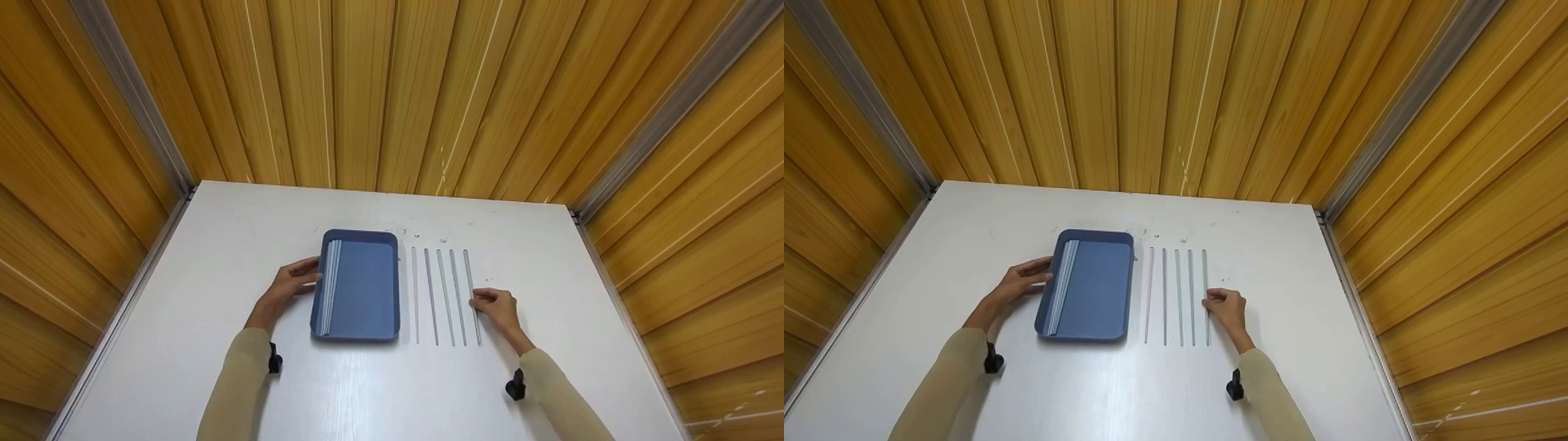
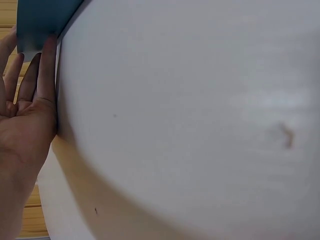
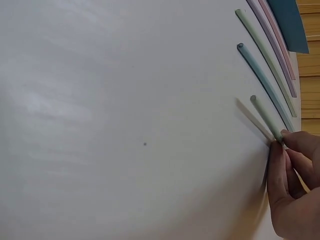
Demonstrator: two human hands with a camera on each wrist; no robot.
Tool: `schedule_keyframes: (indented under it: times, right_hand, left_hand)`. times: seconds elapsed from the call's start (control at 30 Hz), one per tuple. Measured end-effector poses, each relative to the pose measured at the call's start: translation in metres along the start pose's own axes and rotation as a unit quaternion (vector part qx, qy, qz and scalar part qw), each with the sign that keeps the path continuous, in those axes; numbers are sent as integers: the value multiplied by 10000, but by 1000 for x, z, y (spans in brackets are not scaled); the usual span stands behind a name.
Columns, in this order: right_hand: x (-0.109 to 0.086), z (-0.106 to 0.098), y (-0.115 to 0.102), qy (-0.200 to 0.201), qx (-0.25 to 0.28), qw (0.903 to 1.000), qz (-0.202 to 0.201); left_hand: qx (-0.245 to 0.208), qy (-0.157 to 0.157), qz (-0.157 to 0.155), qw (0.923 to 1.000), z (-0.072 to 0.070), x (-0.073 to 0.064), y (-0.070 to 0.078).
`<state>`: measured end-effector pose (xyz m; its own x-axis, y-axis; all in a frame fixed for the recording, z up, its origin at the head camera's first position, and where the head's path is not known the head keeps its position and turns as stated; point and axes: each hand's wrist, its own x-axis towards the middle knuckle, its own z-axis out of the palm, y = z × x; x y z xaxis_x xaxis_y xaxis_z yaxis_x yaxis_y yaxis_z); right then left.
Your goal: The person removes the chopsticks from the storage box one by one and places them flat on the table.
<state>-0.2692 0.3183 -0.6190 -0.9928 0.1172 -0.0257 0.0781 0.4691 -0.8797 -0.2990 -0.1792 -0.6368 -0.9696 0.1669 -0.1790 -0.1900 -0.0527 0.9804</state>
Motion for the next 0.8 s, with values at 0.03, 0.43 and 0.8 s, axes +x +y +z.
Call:
schedule_keyframes:
  times: [0.03,0.43,0.8]
  right_hand:
    - [0,1,0,18,-22,10000,-27]
    - [-6,6,9,285,15,9996,-39]
    - [-7,9,10,408,-86,9988,-250]
  left_hand:
    - [-20,17,-30,10000,0,0,0]
    - [33,-75,-10,10000,0,1,0]
    - [104,17,25,9999,1,2,-1]
